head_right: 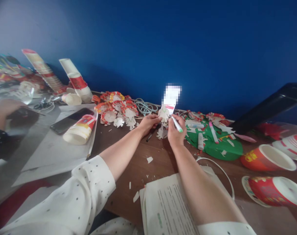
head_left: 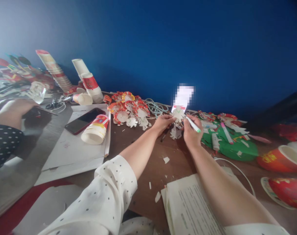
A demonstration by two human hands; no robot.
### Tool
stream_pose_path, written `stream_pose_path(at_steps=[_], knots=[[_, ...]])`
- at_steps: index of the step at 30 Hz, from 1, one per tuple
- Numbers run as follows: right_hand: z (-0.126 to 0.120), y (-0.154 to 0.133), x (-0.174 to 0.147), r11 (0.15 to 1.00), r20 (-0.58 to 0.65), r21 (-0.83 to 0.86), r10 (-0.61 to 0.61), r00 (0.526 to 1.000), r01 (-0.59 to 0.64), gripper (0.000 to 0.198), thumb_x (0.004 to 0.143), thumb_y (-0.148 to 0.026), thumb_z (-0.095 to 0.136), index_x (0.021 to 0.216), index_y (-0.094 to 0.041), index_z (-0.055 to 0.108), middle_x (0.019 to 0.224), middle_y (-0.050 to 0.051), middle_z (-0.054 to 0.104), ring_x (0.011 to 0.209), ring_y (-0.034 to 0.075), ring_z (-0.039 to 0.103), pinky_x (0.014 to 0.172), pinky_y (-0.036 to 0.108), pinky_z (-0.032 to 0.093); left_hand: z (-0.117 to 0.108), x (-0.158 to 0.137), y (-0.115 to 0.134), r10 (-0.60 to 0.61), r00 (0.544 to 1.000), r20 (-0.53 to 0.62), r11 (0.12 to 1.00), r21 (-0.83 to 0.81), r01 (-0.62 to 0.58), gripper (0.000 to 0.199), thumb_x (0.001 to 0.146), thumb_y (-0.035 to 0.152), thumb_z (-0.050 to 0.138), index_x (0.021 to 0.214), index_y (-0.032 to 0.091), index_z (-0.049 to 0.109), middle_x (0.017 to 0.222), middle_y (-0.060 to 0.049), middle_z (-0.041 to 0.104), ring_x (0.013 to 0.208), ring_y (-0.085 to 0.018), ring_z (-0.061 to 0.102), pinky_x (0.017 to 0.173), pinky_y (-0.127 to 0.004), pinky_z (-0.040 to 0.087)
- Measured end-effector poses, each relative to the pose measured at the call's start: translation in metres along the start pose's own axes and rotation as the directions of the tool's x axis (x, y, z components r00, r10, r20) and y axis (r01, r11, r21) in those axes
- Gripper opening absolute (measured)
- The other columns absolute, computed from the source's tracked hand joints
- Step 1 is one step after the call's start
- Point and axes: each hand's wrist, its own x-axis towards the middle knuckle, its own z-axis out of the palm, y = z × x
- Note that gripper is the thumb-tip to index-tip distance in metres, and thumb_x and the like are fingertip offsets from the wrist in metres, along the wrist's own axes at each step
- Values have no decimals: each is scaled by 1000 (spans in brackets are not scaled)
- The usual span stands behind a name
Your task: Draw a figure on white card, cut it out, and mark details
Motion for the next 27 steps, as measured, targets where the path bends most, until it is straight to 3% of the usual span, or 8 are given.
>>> stream_pose_path(at_steps=[16,23,27], knots=[[0,-7,-1,998,5,-33,46,999,-45,36,75,-39,68,103,-17,69,84,7,73,60,19,64,59,37,55,1,-2,3,-16,997,81,998,-54,21,16,74,21,80,74,12,66,52,5,51,47,-4,42,48,-18,28],[-2,3,0,996,7,-90,-22,1000,23,36,80,-41,66,106,-18,70,94,8,74,80,23,69,77,40,57,1,-2,1,5,991,137,994,-112,11,33,64,27,89,86,12,69,60,4,55,50,-4,43,46,-18,26],[-2,1,-4,989,60,-119,-79,995,86,33,82,-40,65,106,-19,69,95,8,75,82,23,69,80,40,57,1,0,-3,20,994,111,993,-122,-6,34,65,31,89,80,13,66,58,5,52,49,-4,43,46,-18,27]])
